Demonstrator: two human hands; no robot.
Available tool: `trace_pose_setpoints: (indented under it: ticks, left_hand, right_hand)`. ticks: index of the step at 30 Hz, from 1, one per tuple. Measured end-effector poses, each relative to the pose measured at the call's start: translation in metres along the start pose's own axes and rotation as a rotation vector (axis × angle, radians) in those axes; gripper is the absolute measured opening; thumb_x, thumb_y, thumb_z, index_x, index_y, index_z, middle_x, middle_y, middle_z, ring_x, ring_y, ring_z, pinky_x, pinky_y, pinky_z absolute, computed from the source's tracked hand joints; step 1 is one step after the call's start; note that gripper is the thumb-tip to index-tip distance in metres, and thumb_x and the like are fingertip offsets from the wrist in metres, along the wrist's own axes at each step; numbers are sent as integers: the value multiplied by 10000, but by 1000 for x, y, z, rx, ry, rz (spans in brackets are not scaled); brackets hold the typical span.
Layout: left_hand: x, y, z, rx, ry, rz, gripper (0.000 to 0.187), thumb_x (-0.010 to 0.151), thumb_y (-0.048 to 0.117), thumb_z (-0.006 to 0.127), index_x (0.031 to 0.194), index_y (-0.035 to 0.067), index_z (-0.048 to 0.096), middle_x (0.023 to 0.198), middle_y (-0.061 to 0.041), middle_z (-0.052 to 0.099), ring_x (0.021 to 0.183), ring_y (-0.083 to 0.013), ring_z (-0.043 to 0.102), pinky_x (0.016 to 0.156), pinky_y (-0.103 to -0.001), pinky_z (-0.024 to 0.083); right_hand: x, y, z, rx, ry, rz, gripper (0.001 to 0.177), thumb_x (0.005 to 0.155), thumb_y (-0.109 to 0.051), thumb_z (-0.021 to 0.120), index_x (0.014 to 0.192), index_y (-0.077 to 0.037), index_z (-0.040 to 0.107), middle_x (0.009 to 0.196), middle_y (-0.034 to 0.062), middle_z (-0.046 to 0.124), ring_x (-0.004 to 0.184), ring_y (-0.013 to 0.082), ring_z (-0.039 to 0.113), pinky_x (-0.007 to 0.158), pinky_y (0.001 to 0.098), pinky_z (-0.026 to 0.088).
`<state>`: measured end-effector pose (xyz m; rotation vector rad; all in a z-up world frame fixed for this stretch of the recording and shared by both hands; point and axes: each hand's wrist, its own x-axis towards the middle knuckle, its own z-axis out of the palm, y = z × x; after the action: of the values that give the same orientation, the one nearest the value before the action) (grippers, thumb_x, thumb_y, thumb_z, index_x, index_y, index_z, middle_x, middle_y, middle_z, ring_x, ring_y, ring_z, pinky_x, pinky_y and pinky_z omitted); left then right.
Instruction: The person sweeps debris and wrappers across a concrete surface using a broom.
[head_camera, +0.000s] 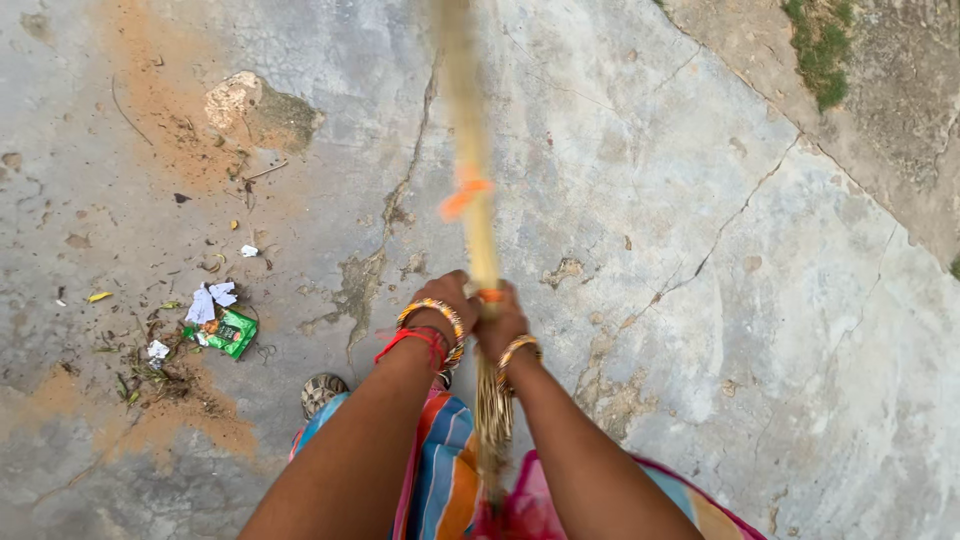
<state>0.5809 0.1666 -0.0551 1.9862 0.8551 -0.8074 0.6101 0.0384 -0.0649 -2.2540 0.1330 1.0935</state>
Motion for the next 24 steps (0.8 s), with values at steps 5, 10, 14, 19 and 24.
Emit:
trace_pose_setpoints:
  ticks: [5, 10, 14, 19, 24]
  left_hand:
    - [-1, 37, 2, -68, -77, -1, 420, 903, 279, 652, 1304, 151, 657, 1283, -201, 669, 1187, -383, 648, 1008, -473, 530]
    - [7, 54, 3, -17, -58, -99, 327, 985, 262, 600, 1252, 84, 663, 1267, -223, 685, 1179, -391, 665, 978, -483, 549]
    - [-7, 37, -12, 10, -107, -172, 382, 957, 289, 655, 1265, 66, 618, 1234, -211, 709, 1167, -370, 685, 969, -460, 565]
    - [-19, 24, -35, 114, -146, -176, 412, 905, 263, 717, 1243, 48, 618, 1235, -187, 709, 1170, -350, 693, 972, -451, 572]
    - [7, 32, -51, 46, -70, -122, 387, 975, 320, 627, 1260, 60, 588, 1243, -227, 689, 1170, -385, 676, 964, -486, 560]
  right_hand:
    - [69, 26, -39, 318, 33, 157, 552, 787, -106, 746, 1268, -18, 489, 967, 234, 685, 695, 330, 707, 574, 474, 610]
    - [149, 55, -16, -73, -63, -22, 511, 797, -217, 817, 1152, -26, 502, 1025, 198, 700, 913, 283, 717, 728, 421, 609]
    - [135, 35, 23, 67, -183, 203, 580, 964, -443, 630, 1291, 36, 637, 1053, 212, 745, 952, 307, 731, 825, 409, 567]
    - [57, -48, -6, -459, -231, -139, 661, 886, -336, 692, 1470, -134, 459, 1158, 197, 703, 1036, 323, 679, 895, 417, 536]
    - [64, -75, -26, -164, -9, -158, 775, 740, -257, 788, 1421, -117, 446, 1126, 188, 715, 1000, 299, 701, 877, 397, 561]
